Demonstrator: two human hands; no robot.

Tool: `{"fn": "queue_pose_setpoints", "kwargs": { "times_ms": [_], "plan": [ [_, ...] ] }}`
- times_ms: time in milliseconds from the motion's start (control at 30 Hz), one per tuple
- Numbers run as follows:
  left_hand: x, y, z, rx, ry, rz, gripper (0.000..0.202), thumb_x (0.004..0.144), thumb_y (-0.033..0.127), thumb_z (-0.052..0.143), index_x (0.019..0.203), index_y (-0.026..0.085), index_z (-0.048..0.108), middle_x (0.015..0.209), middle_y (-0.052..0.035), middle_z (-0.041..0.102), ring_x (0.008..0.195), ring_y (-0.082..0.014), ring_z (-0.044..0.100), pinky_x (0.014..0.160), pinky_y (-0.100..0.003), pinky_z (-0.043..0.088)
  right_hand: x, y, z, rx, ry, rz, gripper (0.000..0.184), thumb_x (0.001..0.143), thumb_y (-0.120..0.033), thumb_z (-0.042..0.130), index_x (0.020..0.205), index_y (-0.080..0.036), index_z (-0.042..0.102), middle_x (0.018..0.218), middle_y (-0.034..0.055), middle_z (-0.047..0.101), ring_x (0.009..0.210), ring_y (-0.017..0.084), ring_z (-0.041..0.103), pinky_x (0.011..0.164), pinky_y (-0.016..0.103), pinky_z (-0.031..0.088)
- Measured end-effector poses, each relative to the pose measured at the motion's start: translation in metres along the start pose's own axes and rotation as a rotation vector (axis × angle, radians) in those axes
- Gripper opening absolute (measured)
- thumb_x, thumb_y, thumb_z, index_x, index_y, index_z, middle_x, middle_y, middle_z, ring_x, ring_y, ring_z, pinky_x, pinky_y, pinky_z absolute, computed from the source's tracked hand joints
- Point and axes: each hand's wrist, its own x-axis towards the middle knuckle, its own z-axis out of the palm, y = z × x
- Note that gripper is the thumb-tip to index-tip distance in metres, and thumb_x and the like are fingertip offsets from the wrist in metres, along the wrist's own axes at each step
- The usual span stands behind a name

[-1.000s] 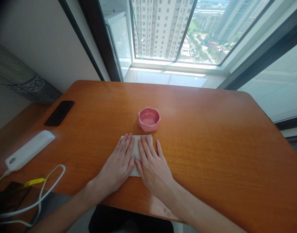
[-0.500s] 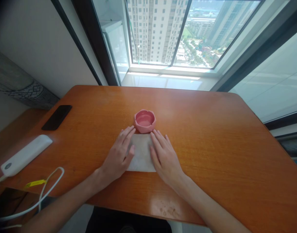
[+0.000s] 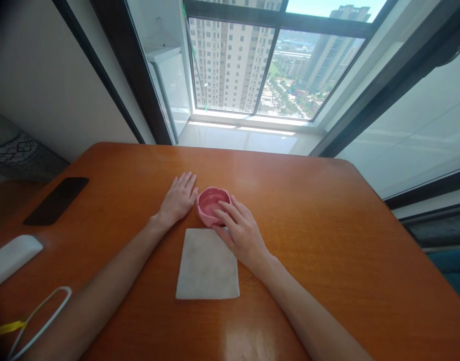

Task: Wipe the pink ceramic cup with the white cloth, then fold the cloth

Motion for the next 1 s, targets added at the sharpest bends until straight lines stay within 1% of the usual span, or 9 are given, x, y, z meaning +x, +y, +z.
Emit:
{"fn": "queue_pose_setpoints", "kwargs": {
  "times_ms": [133,333,400,467,567,733,900,1000],
  "plan": [
    [-0.004,0.000,-0.002,0.013,-0.006,0.005,0.061,0.114,0.033,0.039,0.166,0.005,0.051,0.179,-0.0208,0.045,0.170,-0.0368,0.041,0.143,-0.056,0.030,0.001,-0.004,-0.002,-0.008,-0.031,0.068,0.031,0.113,-0.033,0.062,0.141,-0.026,0.074,0.144,0.0119,0.077,0.155,0.034,0.061,0.125,0.057,0.058],
    [-0.002,0.000,-0.004,-0.004,-0.011,0.000,0.060,0.113,0.033,0.040,0.165,0.006,0.052,0.179,-0.0206,0.045,0.170,-0.0365,0.041,0.143,-0.057,0.031,0.003,-0.008,-0.002,-0.019,-0.023,0.095,0.025,0.114,-0.035,0.060,0.130,-0.024,0.076,0.137,0.0120,0.078,0.146,0.033,0.068,0.122,0.053,0.059],
    [-0.002,0.000,-0.005,-0.008,-0.022,0.002,0.061,0.113,0.034,0.040,0.166,0.005,0.052,0.179,-0.0208,0.045,0.170,-0.0367,0.040,0.143,-0.057,0.030,0.002,-0.005,-0.004,-0.021,-0.012,0.120,0.025,0.114,-0.036,0.060,0.129,-0.025,0.076,0.137,0.0116,0.078,0.144,0.033,0.069,0.123,0.053,0.059],
    [-0.002,0.000,-0.007,-0.009,-0.029,-0.001,0.061,0.114,0.034,0.039,0.166,0.005,0.052,0.180,-0.0207,0.044,0.170,-0.0371,0.040,0.143,-0.057,0.030,0.001,0.004,-0.009,-0.029,0.001,0.151,0.025,0.114,-0.037,0.059,0.129,-0.025,0.075,0.138,0.0116,0.077,0.142,0.032,0.070,0.122,0.053,0.059],
    [-0.002,0.000,-0.009,-0.013,-0.041,-0.004,0.062,0.114,0.034,0.039,0.166,0.005,0.051,0.180,-0.0202,0.043,0.170,-0.0375,0.040,0.143,-0.057,0.030,-0.002,0.027,-0.021,-0.071,0.049,0.223,0.026,0.113,-0.040,0.060,0.128,-0.024,0.074,0.138,0.0126,0.077,0.135,0.032,0.073,0.118,0.052,0.061],
    [-0.002,0.000,-0.010,-0.019,-0.041,-0.011,0.061,0.114,0.035,0.041,0.167,0.006,0.051,0.180,-0.0189,0.044,0.170,-0.0364,0.040,0.144,-0.056,0.030,-0.015,0.085,-0.056,-0.200,0.151,0.421,0.032,0.109,-0.049,0.061,0.117,-0.022,0.076,0.134,0.0160,0.077,0.122,0.033,0.076,0.107,0.049,0.062],
    [-0.002,0.000,-0.009,-0.022,-0.037,-0.013,0.061,0.114,0.035,0.040,0.166,0.006,0.052,0.180,-0.0191,0.045,0.170,-0.0362,0.040,0.144,-0.055,0.030,-0.040,0.142,-0.090,-0.338,0.279,0.572,0.043,0.103,-0.056,0.061,0.117,-0.019,0.077,0.132,0.0202,0.078,0.123,0.039,0.073,0.113,0.055,0.056],
    [-0.001,0.000,-0.008,-0.028,-0.026,-0.009,0.061,0.113,0.036,0.040,0.166,0.006,0.052,0.180,-0.0193,0.045,0.170,-0.0366,0.041,0.143,-0.056,0.030,-0.055,0.162,-0.102,-0.400,0.316,0.632,0.046,0.101,-0.058,0.060,0.117,-0.019,0.077,0.132,0.0216,0.077,0.124,0.040,0.072,0.113,0.057,0.054]
  ]
}}
